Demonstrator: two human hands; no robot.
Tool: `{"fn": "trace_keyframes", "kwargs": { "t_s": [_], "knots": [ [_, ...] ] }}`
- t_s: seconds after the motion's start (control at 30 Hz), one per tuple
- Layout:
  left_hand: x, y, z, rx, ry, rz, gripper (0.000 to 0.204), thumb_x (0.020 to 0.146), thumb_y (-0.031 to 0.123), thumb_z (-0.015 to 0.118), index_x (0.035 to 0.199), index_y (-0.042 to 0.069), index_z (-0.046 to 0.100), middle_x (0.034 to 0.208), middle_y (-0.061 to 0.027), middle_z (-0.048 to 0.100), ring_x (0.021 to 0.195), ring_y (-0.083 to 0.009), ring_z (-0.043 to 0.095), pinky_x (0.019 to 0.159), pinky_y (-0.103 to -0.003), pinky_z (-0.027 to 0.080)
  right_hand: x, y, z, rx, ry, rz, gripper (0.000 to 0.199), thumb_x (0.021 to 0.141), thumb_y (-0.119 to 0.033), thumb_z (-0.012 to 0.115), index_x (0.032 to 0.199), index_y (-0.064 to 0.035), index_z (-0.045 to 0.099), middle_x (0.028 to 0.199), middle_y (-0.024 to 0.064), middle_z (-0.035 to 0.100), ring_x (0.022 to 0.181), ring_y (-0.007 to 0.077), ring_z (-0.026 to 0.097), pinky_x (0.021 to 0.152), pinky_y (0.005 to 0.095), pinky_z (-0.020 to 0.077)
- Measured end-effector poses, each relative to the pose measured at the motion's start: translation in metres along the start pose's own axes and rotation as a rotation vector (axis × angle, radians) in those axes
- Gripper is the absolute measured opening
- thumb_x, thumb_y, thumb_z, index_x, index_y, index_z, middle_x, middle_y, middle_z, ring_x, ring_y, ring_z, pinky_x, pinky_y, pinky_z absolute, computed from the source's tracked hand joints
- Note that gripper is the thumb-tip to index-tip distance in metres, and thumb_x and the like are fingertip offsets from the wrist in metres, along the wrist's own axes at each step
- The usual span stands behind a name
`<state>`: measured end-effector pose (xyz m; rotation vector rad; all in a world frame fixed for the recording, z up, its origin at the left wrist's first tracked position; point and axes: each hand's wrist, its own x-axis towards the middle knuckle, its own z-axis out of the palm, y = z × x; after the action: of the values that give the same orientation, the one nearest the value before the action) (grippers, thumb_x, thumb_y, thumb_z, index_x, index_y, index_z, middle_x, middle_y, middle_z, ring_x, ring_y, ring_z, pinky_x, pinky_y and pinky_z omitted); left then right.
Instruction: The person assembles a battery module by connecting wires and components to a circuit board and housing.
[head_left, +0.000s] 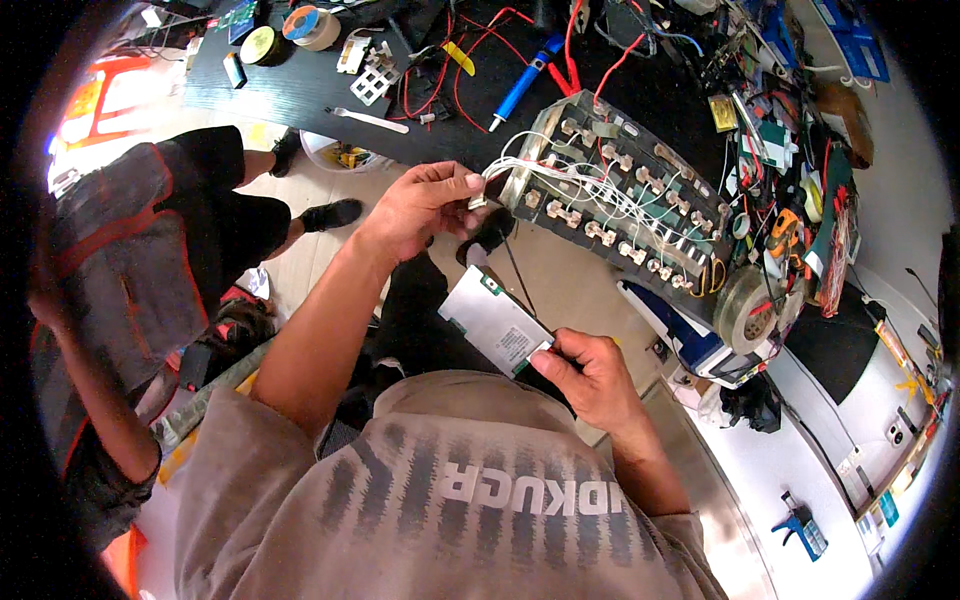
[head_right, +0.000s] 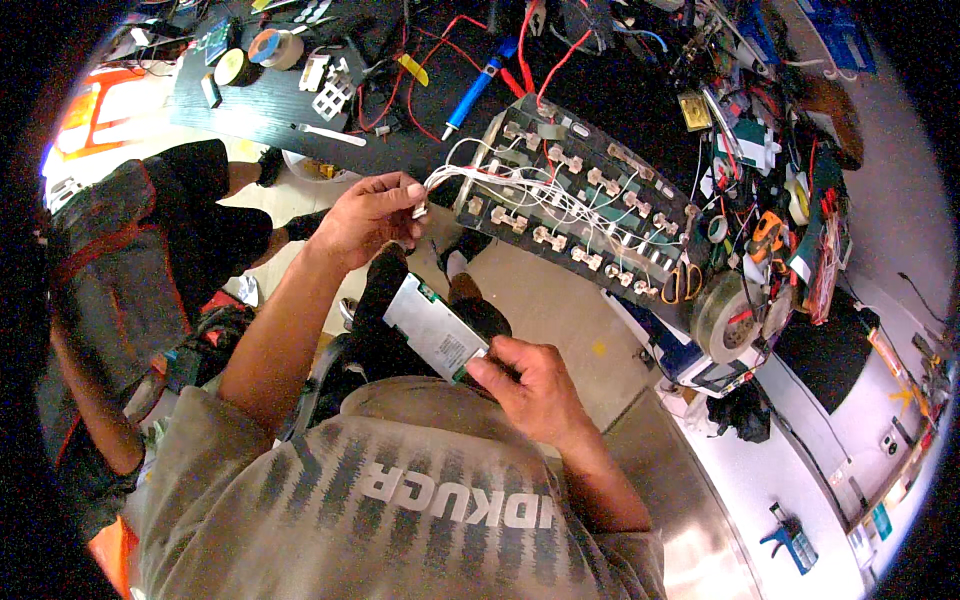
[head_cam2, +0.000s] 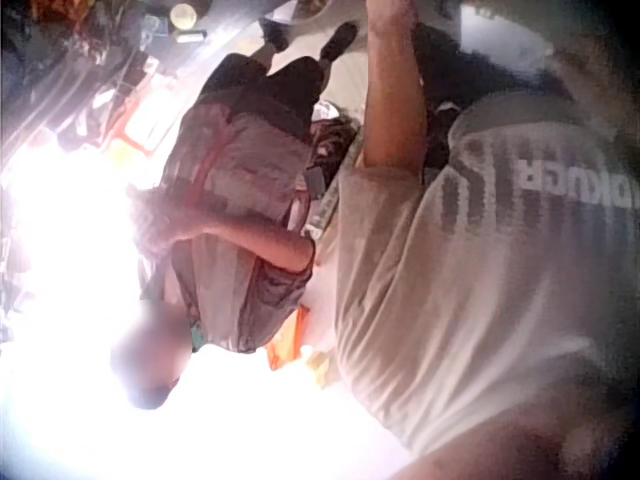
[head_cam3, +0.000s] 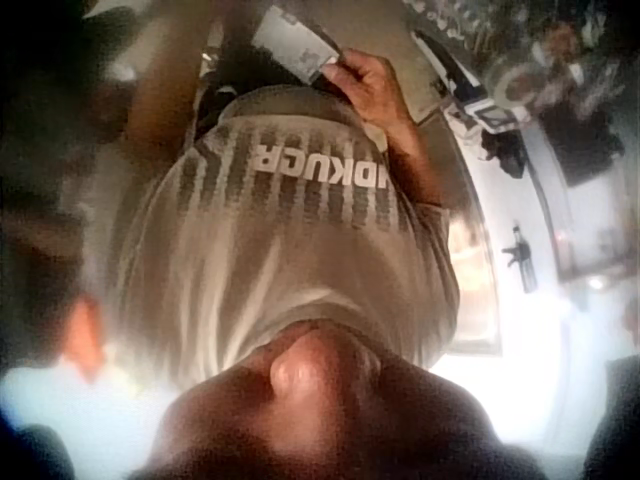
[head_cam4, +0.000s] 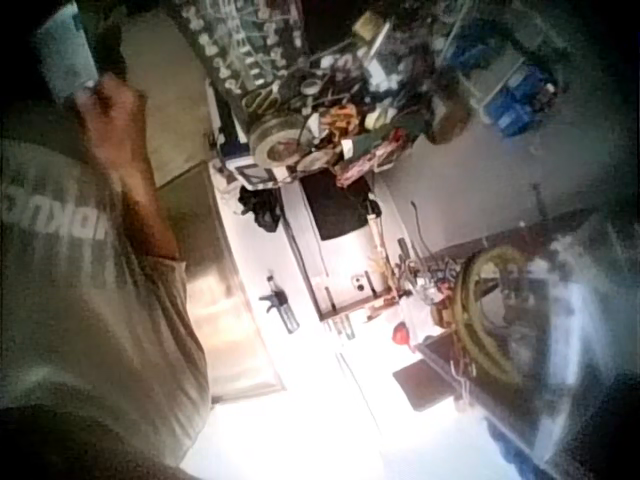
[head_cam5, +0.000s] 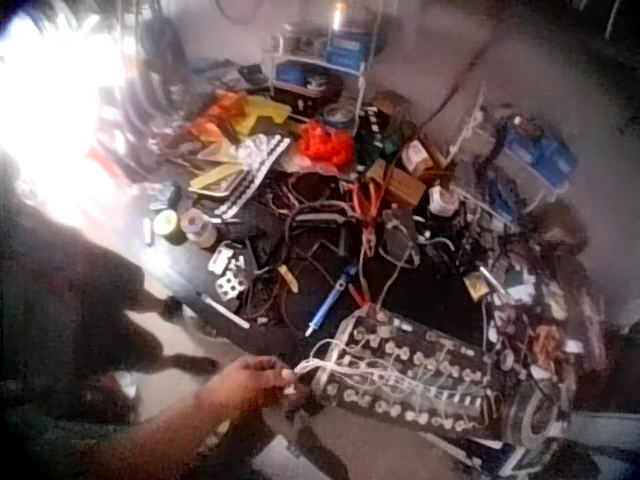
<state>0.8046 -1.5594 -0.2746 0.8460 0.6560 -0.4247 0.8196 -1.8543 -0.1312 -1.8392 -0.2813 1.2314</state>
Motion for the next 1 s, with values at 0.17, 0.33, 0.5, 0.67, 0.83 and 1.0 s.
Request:
{"fn": "trace_keyframes", "kwargs": {
  "t_s": [0.17, 0.33, 0.5, 0.67, 0.83, 1.0],
  "knots": [
    [-0.006, 0.002, -0.004, -0.284, -0.032, 0.005, 0.016, 0.101, 0.023, 0.074, 0.105, 0.01, 0.066, 0.087, -0.0032, 0.069, 0.075, -0.0172, 0.067, 0.069, -0.037, 0.057, 0.008, -0.007, -0.001, -0.024, -0.021, -0.004, 0.031, 0.101, -0.026, 0.071, 0.09, 0.0019, 0.065, 0.071, 0.0127, 0.062, 0.069, 0.0117, 0.052, 0.064, 0.0359, 0.0475],
    [-0.004, 0.017, 0.004, -0.304, 0.213, 0.139, 0.034, 0.089, 0.003, 0.073, 0.123, 0.002, 0.067, 0.098, -0.0081, 0.071, 0.085, -0.0197, 0.069, 0.078, -0.037, 0.06, 0.012, -0.008, 0.006, -0.101, 0.017, -0.109, 0.03, 0.1, -0.027, 0.071, 0.097, 0.0031, 0.069, 0.076, 0.0123, 0.067, 0.072, 0.0124, 0.056, 0.067, 0.0352, 0.05],
    [0.002, 0.004, -0.005, -0.15, 0.198, 0.305, 0.03, 0.094, 0.008, 0.071, 0.124, 0.005, 0.072, 0.102, -0.0043, 0.072, 0.095, -0.0175, 0.068, 0.079, -0.038, 0.059, 0.015, 0.005, -0.005, -0.168, -0.025, 0.009, 0.022, 0.096, -0.02, 0.07, 0.086, -0.0011, 0.066, 0.07, 0.0021, 0.06, 0.066, 0.0113, 0.055, 0.059, 0.0325, 0.0434],
    [-0.011, 0.004, -0.001, 0.0, 0.268, 0.195, 0.027, 0.097, 0.023, 0.069, 0.118, 0.005, 0.072, 0.1, -0.0039, 0.071, 0.093, -0.0172, 0.065, 0.078, -0.037, 0.055, 0.015, -0.039, 0.006, 0.064, -0.053, -0.095, 0.032, 0.099, -0.034, 0.073, 0.094, -0.0025, 0.067, 0.074, -0.005, 0.054, 0.068, 0.0064, 0.044, 0.059, 0.0302, 0.0382],
    [-0.047, 0.007, 0.002, -0.005, 0.314, 0.148, 0.032, 0.098, 0.036, 0.074, 0.097, 0.004, 0.071, 0.089, -0.0054, 0.069, 0.083, -0.0174, 0.065, 0.073, -0.035, 0.054, 0.015, -0.043, -0.008, 0.061, -0.04, -0.108, 0.018, 0.101, -0.019, 0.066, 0.092, -0.0035, 0.067, 0.071, -0.0064, 0.053, 0.064, 0.0038, 0.043, 0.057, 0.0262, 0.0343],
    [-0.066, -0.018, -0.013, -0.079, 0.397, 0.136, 0.032, 0.097, 0.037, 0.075, 0.089, 0.007, 0.066, 0.083, -0.0027, 0.066, 0.078, -0.0149, 0.064, 0.064, -0.035, 0.05, 0.003, -0.016, -0.046, 0.188, -0.062, 0.086, 0.015, 0.102, -0.018, 0.067, 0.096, -0.0052, 0.068, 0.071, -0.0043, 0.056, 0.059, 0.0066, 0.047, 0.055, 0.0264, 0.0386]
  ]
}}
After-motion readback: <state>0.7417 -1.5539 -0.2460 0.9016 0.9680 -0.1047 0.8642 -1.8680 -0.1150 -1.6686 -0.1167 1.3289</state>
